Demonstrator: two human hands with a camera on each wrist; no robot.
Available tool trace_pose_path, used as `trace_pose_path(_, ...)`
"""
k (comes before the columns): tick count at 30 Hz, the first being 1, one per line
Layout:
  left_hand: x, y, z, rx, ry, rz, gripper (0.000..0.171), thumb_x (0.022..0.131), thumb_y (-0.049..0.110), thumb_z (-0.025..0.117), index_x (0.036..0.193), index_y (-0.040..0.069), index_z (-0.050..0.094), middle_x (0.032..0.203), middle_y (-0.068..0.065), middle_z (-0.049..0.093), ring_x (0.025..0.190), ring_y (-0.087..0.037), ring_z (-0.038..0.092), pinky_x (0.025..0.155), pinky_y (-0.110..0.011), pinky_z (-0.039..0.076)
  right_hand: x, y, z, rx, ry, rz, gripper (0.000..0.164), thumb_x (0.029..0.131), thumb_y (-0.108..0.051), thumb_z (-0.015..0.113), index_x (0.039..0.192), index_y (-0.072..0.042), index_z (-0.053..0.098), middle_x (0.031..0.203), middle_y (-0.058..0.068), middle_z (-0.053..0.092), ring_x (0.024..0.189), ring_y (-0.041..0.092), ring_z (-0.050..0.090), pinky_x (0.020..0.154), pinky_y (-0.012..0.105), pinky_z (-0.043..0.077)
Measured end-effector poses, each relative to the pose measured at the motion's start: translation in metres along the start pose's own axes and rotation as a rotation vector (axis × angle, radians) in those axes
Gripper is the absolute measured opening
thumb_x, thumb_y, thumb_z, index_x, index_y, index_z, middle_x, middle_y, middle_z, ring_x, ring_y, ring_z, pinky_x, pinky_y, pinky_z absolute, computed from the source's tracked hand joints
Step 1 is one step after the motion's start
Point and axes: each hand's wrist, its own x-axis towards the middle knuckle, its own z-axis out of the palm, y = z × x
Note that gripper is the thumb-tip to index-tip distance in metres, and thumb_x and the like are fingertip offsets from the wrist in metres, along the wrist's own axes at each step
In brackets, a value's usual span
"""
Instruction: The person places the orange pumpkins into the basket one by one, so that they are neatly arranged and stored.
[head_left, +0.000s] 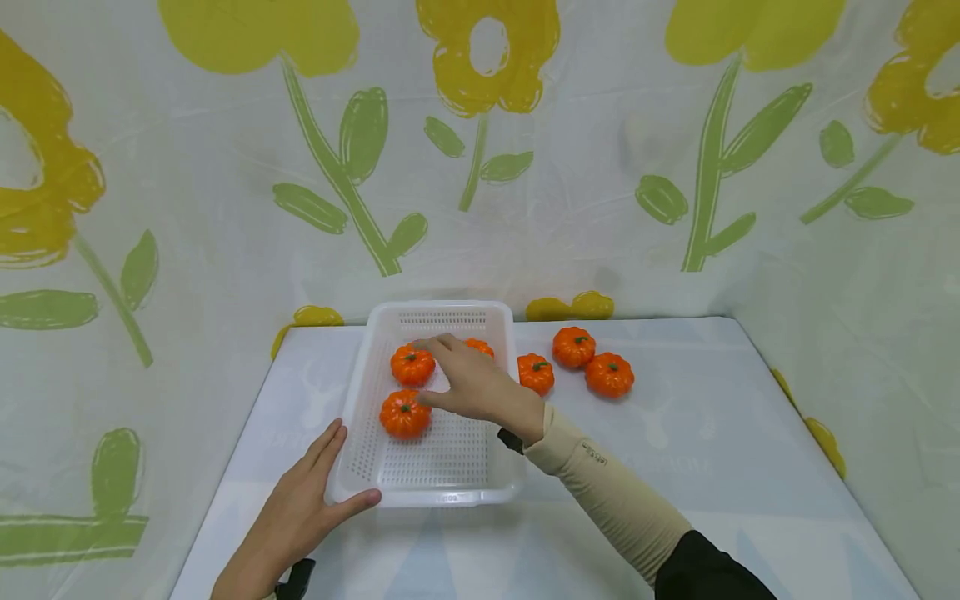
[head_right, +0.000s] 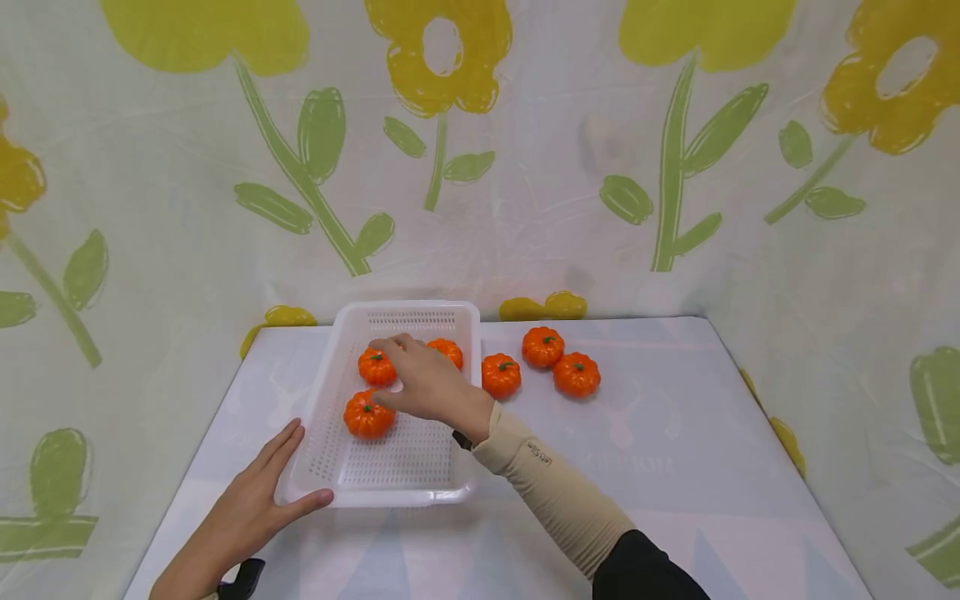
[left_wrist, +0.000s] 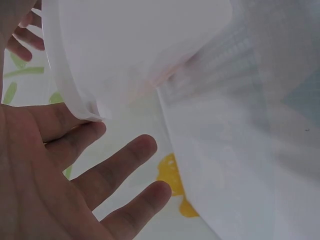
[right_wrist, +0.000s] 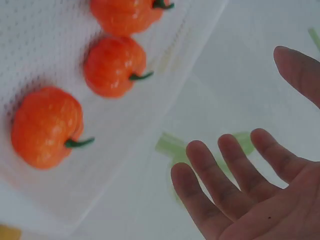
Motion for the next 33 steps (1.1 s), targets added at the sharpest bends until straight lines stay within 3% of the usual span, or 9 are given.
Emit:
trace_pose_path(7, 0.001, -0.001, 0.001, 0.0, -0.017, -0.023, 0.124, 0.074, 0.085, 0.062, 0.16, 0.004, 0.025, 0.166, -0.018, 0.021, 0.139, -0.049, 0.038, 0.105, -0.068, 0.039, -0.019, 0.025, -0.023, 0.077, 0.161, 0.055, 0.066, 0.091, -0.038, 0.077, 0.148, -0.02, 0.048, 0.145, 0.001, 0.051, 0.119, 0.019, 0.057, 0.098, 0.038, 0.053)
trace_pose_path(12, 0.0, -0.001, 0.001, 0.001, -0.024, -0.032, 0.124, 0.074, 0.084, 0.062, 0.161, 0.005, 0.024, 0.167, -0.017, 0.02, 0.14, -0.049, 0.037, 0.105, -0.068, 0.039, -0.033, 0.042, -0.029, 0.072, 0.236, 0.039, 0.063, 0.091, -0.034, 0.077, 0.146, -0.018, 0.051, 0.145, 0.001, 0.05, 0.125, 0.021, 0.056, 0.103, 0.042, 0.051)
trace_pose_path(21, 0.001, 0.0, 0.002, 0.004, -0.02, -0.03, 0.122, 0.075, 0.081, 0.066, 0.161, 0.005, 0.024, 0.167, -0.017, 0.02, 0.14, -0.049, 0.038, 0.105, -0.068, 0.039, -0.064, 0.079, -0.037, 0.053, 0.267, 0.152, 0.063, 0.091, -0.034, 0.078, 0.146, -0.019, 0.051, 0.146, 0.003, 0.048, 0.123, 0.029, 0.057, 0.091, 0.044, 0.057)
trace_pose_path(33, 0.001, -0.001, 0.003, 0.0, -0.026, -0.036, 0.126, 0.072, 0.087, 0.059, 0.161, 0.006, 0.023, 0.167, -0.016, 0.019, 0.14, -0.048, 0.037, 0.106, -0.068, 0.038, -0.101, 0.141, -0.064, 0.042, 0.257, 0.335, 0.065, 0.092, -0.031, 0.077, 0.147, -0.012, 0.048, 0.146, 0.014, 0.048, 0.129, 0.037, 0.049, 0.105, 0.059, 0.044)
